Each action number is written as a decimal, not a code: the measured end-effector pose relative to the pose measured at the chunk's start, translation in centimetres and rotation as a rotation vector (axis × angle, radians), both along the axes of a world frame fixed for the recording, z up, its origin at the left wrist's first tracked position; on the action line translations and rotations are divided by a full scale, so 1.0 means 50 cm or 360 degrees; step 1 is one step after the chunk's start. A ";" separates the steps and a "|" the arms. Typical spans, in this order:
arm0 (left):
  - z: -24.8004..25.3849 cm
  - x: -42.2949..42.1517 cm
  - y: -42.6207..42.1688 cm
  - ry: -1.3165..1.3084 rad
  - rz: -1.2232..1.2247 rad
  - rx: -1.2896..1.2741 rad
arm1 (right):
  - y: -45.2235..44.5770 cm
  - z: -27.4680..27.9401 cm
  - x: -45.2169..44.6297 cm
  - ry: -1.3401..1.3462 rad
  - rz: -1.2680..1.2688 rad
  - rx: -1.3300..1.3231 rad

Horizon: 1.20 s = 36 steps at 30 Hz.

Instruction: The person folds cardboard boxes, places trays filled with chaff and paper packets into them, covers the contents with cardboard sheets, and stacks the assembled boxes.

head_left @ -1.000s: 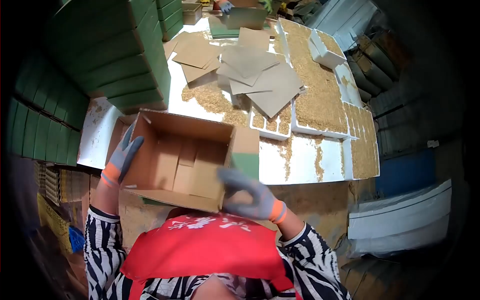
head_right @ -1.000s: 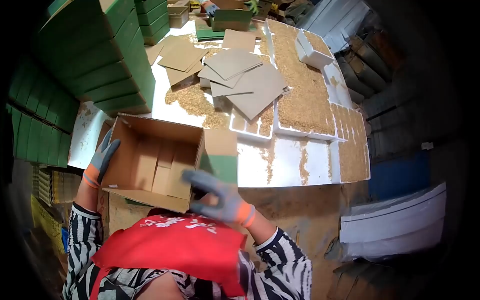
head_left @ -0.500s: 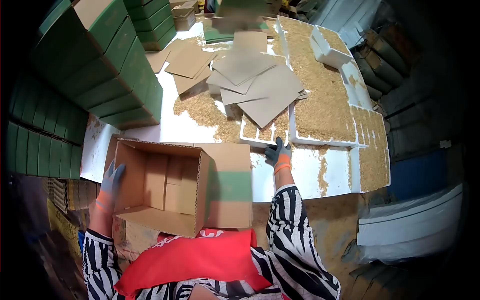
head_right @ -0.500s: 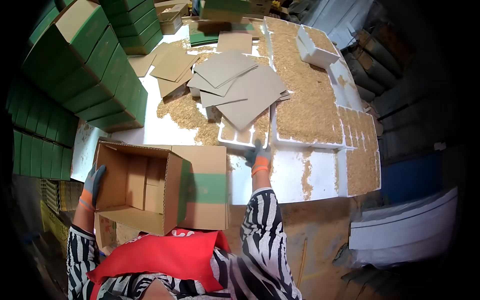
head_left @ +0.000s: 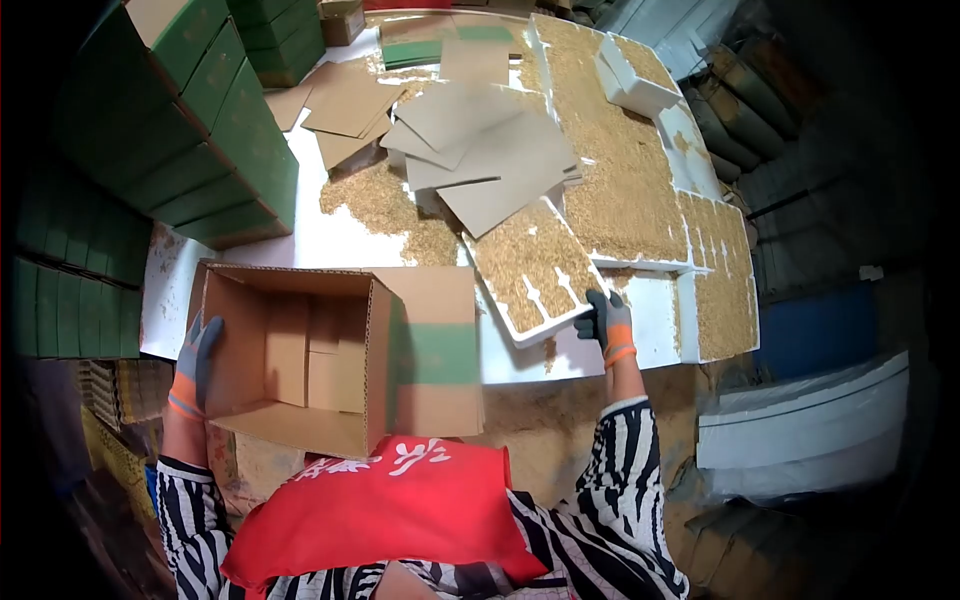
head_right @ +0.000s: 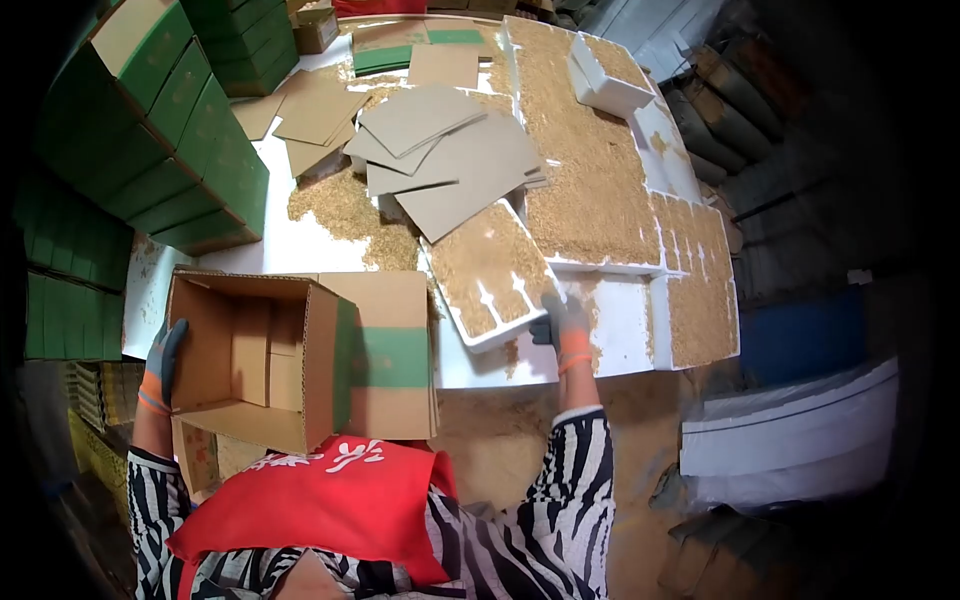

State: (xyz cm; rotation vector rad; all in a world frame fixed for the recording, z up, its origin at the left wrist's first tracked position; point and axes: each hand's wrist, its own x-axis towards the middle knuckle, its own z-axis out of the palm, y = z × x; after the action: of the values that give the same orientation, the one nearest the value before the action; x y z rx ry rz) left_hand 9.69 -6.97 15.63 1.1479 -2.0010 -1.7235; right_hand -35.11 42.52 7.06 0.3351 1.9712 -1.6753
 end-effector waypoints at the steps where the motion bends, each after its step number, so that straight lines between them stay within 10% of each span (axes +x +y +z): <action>1: -0.006 0.008 -0.003 -0.0055 -0.0144 -0.0174 | 0.025 -0.009 0.023 -0.0054 0.0014 0.0034; 5: 0.033 -0.015 0.022 0.0011 -0.0208 -0.0037 | 0.140 -0.083 0.133 -0.0175 -0.0108 0.0053; 8: 0.000 0.023 -0.009 -0.0218 -0.0619 -0.0976 | 0.212 -0.137 0.214 -0.0165 -0.0246 0.0085; 16: -0.005 -0.005 -0.015 0.0051 0.0048 0.0223 | 0.144 -0.283 0.342 0.0249 -0.0924 -0.0826; 26: -0.032 -0.033 0.013 0.0188 -0.0048 0.0146 | 0.085 0.108 0.338 0.0451 -0.0365 -0.0802; 32: 0.073 -0.103 0.116 -0.0489 0.0038 -0.0322 | -0.073 0.341 0.338 0.0325 0.0136 -0.0979; 36: -0.011 -0.133 0.126 0.0722 0.0251 0.0709 | -0.171 0.375 0.350 0.0773 0.0630 -0.0502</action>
State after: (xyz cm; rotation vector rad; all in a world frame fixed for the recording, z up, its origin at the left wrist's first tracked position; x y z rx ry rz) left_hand 3.02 -0.66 15.10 0.8882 -1.2689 -2.1674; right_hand -17.59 33.99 25.83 -0.5914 1.8756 -1.8679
